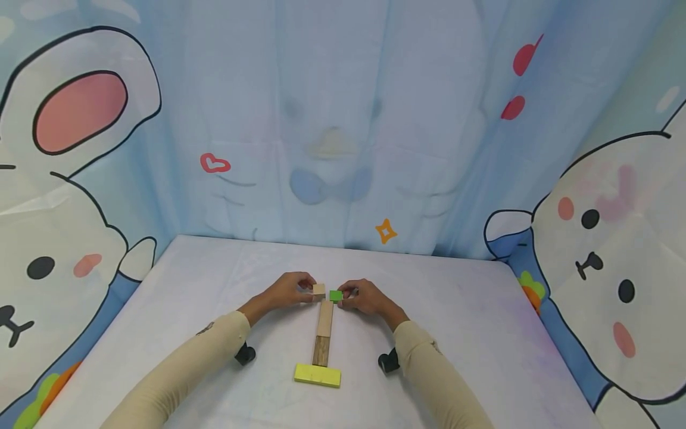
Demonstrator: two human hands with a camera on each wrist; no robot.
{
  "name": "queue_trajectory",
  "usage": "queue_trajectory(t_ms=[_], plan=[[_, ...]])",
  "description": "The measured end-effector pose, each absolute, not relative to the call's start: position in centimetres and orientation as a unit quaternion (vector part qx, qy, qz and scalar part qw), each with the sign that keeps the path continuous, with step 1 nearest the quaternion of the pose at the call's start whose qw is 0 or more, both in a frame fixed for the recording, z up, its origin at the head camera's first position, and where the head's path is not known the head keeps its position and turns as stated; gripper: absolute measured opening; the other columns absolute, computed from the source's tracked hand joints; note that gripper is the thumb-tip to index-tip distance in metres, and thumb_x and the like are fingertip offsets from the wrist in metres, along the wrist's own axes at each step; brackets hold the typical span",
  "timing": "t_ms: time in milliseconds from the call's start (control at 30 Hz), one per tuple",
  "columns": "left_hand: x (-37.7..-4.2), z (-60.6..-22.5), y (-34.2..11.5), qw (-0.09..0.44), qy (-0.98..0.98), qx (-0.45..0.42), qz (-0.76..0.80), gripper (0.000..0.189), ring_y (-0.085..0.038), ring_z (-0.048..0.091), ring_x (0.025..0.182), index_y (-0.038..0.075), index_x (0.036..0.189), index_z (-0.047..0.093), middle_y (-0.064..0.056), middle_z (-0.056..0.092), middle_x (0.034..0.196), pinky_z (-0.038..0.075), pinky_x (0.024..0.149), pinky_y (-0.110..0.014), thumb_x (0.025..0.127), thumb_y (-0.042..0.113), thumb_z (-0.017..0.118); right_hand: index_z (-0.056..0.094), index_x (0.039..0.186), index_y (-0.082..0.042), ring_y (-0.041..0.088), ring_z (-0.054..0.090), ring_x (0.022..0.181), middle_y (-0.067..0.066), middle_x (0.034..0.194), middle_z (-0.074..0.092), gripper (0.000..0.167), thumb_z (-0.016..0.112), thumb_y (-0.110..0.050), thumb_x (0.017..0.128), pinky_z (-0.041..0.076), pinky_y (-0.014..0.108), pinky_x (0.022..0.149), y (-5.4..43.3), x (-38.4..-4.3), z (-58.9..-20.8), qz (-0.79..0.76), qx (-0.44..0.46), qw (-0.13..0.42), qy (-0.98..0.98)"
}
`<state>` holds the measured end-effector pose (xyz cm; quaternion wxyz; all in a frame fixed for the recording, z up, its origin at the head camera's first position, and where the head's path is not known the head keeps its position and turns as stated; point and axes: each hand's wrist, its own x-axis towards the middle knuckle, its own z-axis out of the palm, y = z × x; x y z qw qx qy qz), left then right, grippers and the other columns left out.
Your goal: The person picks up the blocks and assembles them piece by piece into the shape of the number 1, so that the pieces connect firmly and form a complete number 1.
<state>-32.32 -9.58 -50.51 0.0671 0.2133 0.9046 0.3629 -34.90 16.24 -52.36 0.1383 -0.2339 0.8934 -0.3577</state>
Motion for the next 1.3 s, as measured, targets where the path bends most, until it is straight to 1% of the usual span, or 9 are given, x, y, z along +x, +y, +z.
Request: queue_trajectory(t_ms=[100, 400, 667, 1033, 1300], plan=[[-32.29, -50.44, -9.44, 0.064, 0.904, 0.216, 0.363, 0.035, -0.019, 0.065, 0.104, 0.004, 0.116, 0.067, -0.007, 0.070, 0.109, 0.052, 0.093, -0.037, 0.089, 0.024, 0.077, 0.071, 0.117, -0.007, 0.015, 0.051, 0.086, -0.001, 0.093, 0.062, 0.032, 0.077, -0.020, 0.088, 0.043, 0.031, 0.076, 16.26, -34.88, -52.31, -0.358, -0.237, 0.137, 0.893], [-32.45, -50.90, -9.17, 0.066, 0.907, 0.214, 0.358, 0.035, -0.018, 0.065, 0.103, 0.004, 0.117, 0.067, -0.005, 0.070, 0.109, 0.052, 0.094, -0.036, 0.089, 0.023, 0.077, 0.071, 0.116, -0.008, 0.016, 0.052, 0.085, -0.001, 0.092, 0.062, 0.031, 0.077, -0.019, 0.088, 0.043, 0.031, 0.076, 16.21, -34.79, -52.26, -0.359, -0.231, 0.138, 0.894], [-32.52, -51.12, -9.08, 0.062, 0.907, 0.216, 0.357, 0.034, -0.017, 0.064, 0.103, 0.004, 0.117, 0.066, -0.006, 0.070, 0.109, 0.052, 0.094, -0.037, 0.090, 0.022, 0.077, 0.071, 0.117, -0.008, 0.015, 0.052, 0.086, -0.001, 0.093, 0.062, 0.032, 0.077, -0.020, 0.088, 0.043, 0.031, 0.077, 16.21, -34.88, -52.34, -0.357, -0.229, 0.136, 0.895], [-32.53, -51.02, -8.85, 0.059, 0.912, 0.216, 0.343, 0.032, -0.015, 0.064, 0.099, 0.006, 0.115, 0.068, -0.004, 0.070, 0.106, 0.052, 0.091, -0.035, 0.090, 0.023, 0.077, 0.071, 0.117, -0.008, 0.016, 0.051, 0.088, -0.001, 0.092, 0.062, 0.031, 0.077, -0.019, 0.088, 0.042, 0.033, 0.078, 16.18, -34.84, -52.37, -0.354, -0.229, 0.137, 0.896], [-32.54, -51.02, -8.68, 0.067, 0.914, 0.211, 0.339, 0.032, -0.013, 0.064, 0.098, 0.007, 0.115, 0.068, -0.002, 0.070, 0.105, 0.051, 0.092, -0.034, 0.090, 0.023, 0.077, 0.071, 0.117, -0.009, 0.016, 0.051, 0.086, -0.002, 0.092, 0.062, 0.032, 0.078, -0.020, 0.088, 0.042, 0.032, 0.076, 16.15, -34.86, -52.36, -0.353, -0.229, 0.136, 0.897]])
